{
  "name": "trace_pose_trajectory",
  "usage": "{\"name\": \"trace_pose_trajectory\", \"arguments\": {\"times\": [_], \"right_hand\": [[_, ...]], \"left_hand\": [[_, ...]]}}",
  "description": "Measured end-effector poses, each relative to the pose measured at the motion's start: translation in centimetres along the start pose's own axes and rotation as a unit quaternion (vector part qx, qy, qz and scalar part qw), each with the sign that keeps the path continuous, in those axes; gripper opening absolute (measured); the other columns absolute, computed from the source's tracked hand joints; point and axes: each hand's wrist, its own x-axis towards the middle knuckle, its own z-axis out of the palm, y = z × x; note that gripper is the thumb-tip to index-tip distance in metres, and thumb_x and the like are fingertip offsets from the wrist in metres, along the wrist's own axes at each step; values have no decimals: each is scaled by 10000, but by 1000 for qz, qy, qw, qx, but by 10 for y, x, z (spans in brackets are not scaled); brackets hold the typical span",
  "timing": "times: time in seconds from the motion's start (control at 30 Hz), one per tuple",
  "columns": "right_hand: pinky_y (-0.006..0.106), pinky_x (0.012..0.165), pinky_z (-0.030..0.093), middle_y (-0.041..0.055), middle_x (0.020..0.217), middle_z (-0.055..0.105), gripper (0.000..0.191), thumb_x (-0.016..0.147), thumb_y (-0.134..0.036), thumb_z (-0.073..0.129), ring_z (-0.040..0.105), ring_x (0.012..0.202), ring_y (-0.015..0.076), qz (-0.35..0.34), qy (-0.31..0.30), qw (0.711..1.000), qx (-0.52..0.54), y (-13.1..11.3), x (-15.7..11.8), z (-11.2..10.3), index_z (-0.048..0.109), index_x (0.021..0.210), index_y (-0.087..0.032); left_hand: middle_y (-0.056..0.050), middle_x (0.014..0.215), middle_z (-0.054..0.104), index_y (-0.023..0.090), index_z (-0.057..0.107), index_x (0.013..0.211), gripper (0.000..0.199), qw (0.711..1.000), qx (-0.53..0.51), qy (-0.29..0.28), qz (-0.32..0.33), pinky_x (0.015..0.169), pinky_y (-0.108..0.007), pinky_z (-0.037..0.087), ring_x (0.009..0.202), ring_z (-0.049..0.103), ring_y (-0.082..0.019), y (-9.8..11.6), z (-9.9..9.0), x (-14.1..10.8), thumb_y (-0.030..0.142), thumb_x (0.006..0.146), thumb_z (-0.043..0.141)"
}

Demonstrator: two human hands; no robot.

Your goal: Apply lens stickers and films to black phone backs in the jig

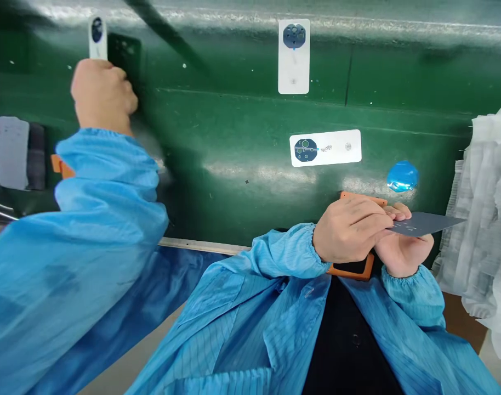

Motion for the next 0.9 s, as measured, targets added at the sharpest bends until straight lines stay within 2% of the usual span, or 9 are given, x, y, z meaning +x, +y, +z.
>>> {"name": "trace_pose_trajectory", "arguments": {"times": [0.13, 0.23, 0.3, 0.47, 0.57, 0.63, 0.73, 0.8, 0.9], "right_hand": [[392, 816, 595, -6, 870, 683, 48, 912, -300, 683, 681, 843, 198, -29, 101, 994, -29, -4, 0, 15, 646, 940, -284], [355, 819, 607, -18, 821, 731, 220, 743, -249, 899, 690, 777, 170, -32, 192, 980, -33, -13, 13, 30, 705, 847, -236], [370, 834, 623, -6, 816, 749, 253, 699, -270, 939, 705, 798, 184, -38, 190, 981, -27, -27, 37, 36, 726, 828, -226], [247, 677, 593, 2, 965, 762, 267, 694, -258, 933, 705, 831, 141, -43, 159, 986, 28, -72, 130, 25, 731, 867, -233], [192, 614, 550, -7, 889, 735, 264, 725, -298, 891, 705, 807, 118, 63, 194, 978, 47, -72, 156, 19, 701, 891, -221], [196, 627, 553, -8, 862, 729, 280, 711, -281, 889, 703, 789, 119, 121, 186, 974, 31, -61, 143, 24, 700, 907, -218], [235, 679, 572, 33, 882, 753, 284, 699, -277, 916, 714, 802, 150, 127, 154, 980, -3, -51, 86, 35, 743, 910, -196], [265, 761, 588, 43, 911, 764, 198, 786, -308, 882, 721, 844, 160, 100, 91, 988, -70, -61, 36, 34, 765, 913, -212], [319, 788, 595, 51, 937, 764, 102, 903, -295, 792, 720, 868, 186, 23, -3, 979, -200, -101, -37, 16, 789, 998, -259]], "left_hand": [[-48, 832, 742, 167, 669, 891, 206, 995, -31, -46, -80, 747, -294, 589, 794, 722, -166, -8, -6, -3, 296, 1035, 601], [-23, 714, 663, 169, 629, 788, 363, 979, -68, -36, -188, 605, -272, 496, 640, 607, -137, -13, -11, 1, 449, 1019, 629], [-8, 686, 634, 175, 615, 764, 412, 972, -66, -32, -224, 595, -269, 469, 623, 575, -131, -19, -18, 13, 511, 1001, 638], [-97, 1176, 728, 181, 653, 1172, 428, 978, 16, -90, -188, 900, -320, 550, 1072, 690, -224, -70, -55, 72, 505, 909, 747], [-155, 1332, 660, 163, 594, 1304, 478, 940, 201, -63, -268, 1089, -412, 491, 1270, 621, -295, -128, -75, 112, 385, 910, 750], [-233, 1422, 579, 114, 546, 1387, 601, 881, 303, -93, -352, 1156, -483, 438, 1348, 572, -365, -166, -82, 135, 328, 877, 781], [-292, 1511, 473, 95, 471, 1473, 830, 817, 361, -152, -424, 1154, -566, 432, 1417, 492, -458, -204, -86, 155, 360, 793, 868], [-305, 1549, 433, 97, 421, 1502, 989, 796, 380, -172, -438, 1140, -614, 435, 1443, 445, -493, -215, -85, 161, 371, 706, 939], [-355, 1602, 349, 26, 327, 1526, 1072, 785, 399, -168, -443, 1186, -647, 358, 1506, 354, -501, -220, -80, 166, 271, 690, 952]]}}
